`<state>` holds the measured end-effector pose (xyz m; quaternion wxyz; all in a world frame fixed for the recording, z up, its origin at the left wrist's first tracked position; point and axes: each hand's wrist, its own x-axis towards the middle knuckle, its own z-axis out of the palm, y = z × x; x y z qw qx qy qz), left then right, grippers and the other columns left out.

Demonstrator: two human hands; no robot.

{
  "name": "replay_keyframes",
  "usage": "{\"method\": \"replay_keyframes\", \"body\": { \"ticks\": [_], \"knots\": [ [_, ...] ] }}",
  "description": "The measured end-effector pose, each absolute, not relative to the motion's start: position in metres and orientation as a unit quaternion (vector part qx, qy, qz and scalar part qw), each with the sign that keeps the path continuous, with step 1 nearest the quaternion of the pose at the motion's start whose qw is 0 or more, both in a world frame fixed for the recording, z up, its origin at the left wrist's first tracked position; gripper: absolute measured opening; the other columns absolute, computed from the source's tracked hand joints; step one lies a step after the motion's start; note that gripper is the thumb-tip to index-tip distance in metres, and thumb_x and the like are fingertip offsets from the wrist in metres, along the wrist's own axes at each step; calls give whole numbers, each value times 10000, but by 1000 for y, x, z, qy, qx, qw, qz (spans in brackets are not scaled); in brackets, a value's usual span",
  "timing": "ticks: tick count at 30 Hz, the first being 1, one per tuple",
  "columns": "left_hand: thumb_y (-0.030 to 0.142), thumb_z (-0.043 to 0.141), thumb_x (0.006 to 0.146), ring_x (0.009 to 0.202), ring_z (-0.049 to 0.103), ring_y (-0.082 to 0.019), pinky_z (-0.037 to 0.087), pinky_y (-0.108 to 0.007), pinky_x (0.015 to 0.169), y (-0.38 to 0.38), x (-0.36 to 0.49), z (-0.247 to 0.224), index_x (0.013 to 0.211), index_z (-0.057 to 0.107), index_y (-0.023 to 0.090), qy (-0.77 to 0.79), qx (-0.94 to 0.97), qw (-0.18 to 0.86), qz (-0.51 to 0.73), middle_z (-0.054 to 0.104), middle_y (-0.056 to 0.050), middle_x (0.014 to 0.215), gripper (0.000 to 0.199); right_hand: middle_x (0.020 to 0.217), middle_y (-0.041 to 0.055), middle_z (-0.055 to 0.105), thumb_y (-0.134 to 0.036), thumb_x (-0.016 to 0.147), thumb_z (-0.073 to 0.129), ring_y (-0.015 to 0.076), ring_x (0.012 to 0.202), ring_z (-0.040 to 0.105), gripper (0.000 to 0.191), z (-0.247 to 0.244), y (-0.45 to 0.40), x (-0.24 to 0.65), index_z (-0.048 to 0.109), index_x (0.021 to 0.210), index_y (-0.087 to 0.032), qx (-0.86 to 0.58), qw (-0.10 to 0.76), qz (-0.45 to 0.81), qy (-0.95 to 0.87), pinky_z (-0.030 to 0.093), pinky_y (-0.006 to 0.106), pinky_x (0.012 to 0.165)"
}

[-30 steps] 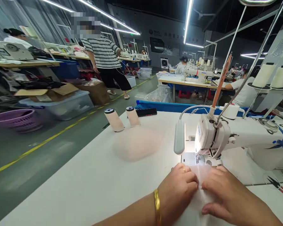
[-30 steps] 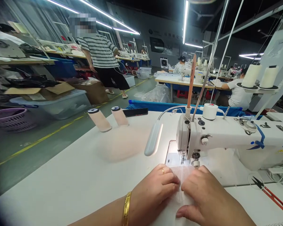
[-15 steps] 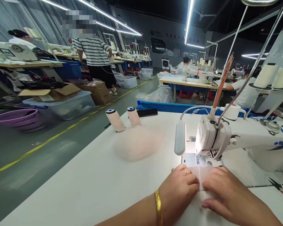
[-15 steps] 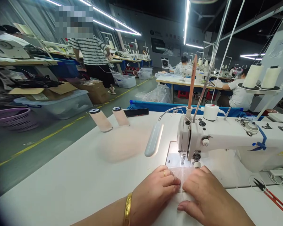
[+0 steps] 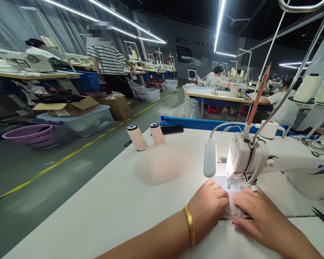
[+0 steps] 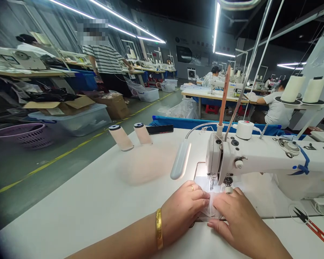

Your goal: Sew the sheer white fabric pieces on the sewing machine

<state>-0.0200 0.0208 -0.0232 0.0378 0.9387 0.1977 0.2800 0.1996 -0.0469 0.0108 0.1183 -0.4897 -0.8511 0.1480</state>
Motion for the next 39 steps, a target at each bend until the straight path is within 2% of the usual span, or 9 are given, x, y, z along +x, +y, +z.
{"method": "replay_keyframes", "body": {
  "ticks": [7,10,14,20,23,26,29,32,39],
  "knots": [
    [107,582,877,807,594,-201,437,-376,806,26,-20,-24,853,659,187,211,936,54,275,733,-50,923,114,1136,11,690,-353,865,841,276,981,592,321,6,-45,197,624,1084,-266,-506,138,133,-841,459,401,848],
    [87,529,895,771,569,-194,443,-335,751,28,-19,-25,848,666,194,240,926,90,279,694,-41,858,179,1036,15,705,-197,967,675,259,916,615,107,-6,-39,197,624,1044,-253,-494,158,91,-850,459,380,793],
    [70,502,876,797,586,-189,464,-280,707,30,-16,-19,992,708,206,268,904,170,285,654,-32,861,272,940,31,707,-161,1064,411,238,854,623,227,-19,-32,196,616,1015,-247,-489,252,43,-834,450,353,729],
    [41,491,810,776,581,-164,482,-252,721,34,-12,-7,831,704,206,269,888,244,281,630,-10,836,270,982,-12,725,-244,1085,441,216,919,641,178,-19,-29,192,612,1049,-281,-514,353,89,-777,465,325,788],
    [42,523,784,789,573,-174,467,-268,717,32,-13,-9,782,698,201,261,894,207,300,636,-25,852,236,953,2,703,-238,1096,393,213,886,622,233,-16,-30,194,600,992,-261,-503,332,100,-792,454,329,775],
    [85,584,829,851,594,-198,456,-312,767,25,-18,-15,794,714,206,232,911,156,305,685,-36,901,180,867,13,657,-230,1098,367,211,819,584,281,-8,-36,198,557,892,-236,-460,250,101,-846,428,339,750],
    [94,596,884,843,624,-182,430,-349,827,14,-24,-18,866,719,219,183,925,142,302,740,-2,917,176,889,3,646,-283,1092,457,208,851,574,222,5,-45,198,543,895,-230,-430,178,116,-878,412,348,795],
    [96,591,912,788,622,-160,405,-362,831,8,-28,-16,882,698,216,166,931,132,297,753,23,910,163,919,-9,650,-335,1072,549,210,896,574,181,15,-51,196,554,922,-233,-433,153,125,-880,394,355,830],
    [66,569,893,766,624,-164,389,-371,821,16,-27,-17,865,685,220,177,934,109,292,751,22,884,195,954,-12,650,-302,1047,585,209,891,576,151,11,-49,197,561,913,-236,-457,142,128,-869,389,373,865]
  ]
}}
